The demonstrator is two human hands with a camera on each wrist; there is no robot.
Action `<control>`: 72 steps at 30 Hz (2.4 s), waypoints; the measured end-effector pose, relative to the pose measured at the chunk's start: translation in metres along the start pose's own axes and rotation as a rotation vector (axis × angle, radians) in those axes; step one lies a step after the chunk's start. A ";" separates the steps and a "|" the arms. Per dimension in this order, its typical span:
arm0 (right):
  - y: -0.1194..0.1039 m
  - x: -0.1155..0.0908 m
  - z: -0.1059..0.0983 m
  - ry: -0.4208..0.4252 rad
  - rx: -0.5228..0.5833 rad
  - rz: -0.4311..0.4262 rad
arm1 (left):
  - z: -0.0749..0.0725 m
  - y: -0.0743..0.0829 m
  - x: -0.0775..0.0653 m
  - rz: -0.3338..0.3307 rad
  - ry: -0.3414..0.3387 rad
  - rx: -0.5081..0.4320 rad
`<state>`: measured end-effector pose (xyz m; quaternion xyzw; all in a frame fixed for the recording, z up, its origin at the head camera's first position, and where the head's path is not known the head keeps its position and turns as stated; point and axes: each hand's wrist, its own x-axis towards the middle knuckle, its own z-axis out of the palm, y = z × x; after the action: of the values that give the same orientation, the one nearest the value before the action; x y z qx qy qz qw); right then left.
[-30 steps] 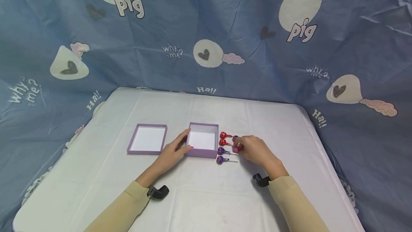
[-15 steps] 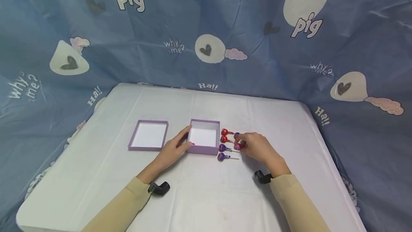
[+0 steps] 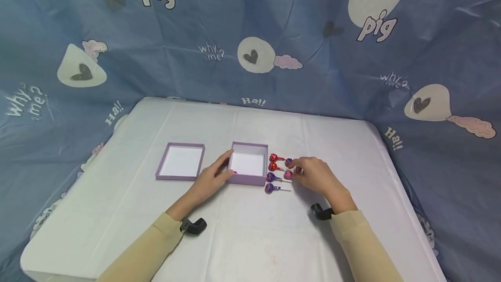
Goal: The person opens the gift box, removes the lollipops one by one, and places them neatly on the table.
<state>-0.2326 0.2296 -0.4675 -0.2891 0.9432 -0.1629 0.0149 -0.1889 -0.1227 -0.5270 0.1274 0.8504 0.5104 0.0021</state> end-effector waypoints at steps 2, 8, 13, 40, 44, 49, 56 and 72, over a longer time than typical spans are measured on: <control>-0.001 0.001 -0.001 0.005 0.010 0.010 | 0.000 0.001 0.000 0.002 0.000 0.001; -0.002 0.001 -0.002 0.004 0.038 0.031 | 0.000 0.002 0.001 0.004 -0.005 -0.003; -0.001 0.000 0.001 0.006 0.030 0.044 | 0.000 0.003 0.001 -0.006 -0.007 -0.003; -0.003 0.001 -0.008 0.029 0.050 0.060 | -0.001 0.005 0.000 -0.016 -0.007 -0.015; -0.008 0.005 -0.011 0.037 0.062 0.061 | -0.001 0.004 0.000 -0.015 0.003 -0.010; -0.014 0.009 -0.012 0.053 0.065 0.028 | 0.000 0.003 0.000 -0.010 0.009 -0.010; -0.022 0.017 -0.010 0.059 0.077 -0.002 | -0.001 0.002 0.000 -0.008 0.006 -0.014; -0.036 0.033 -0.003 0.031 0.149 -0.042 | -0.001 0.004 -0.001 0.004 0.017 -0.011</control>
<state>-0.2411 0.1846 -0.4513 -0.3045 0.9223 -0.2374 0.0185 -0.1871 -0.1217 -0.5233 0.1247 0.8475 0.5160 -0.0054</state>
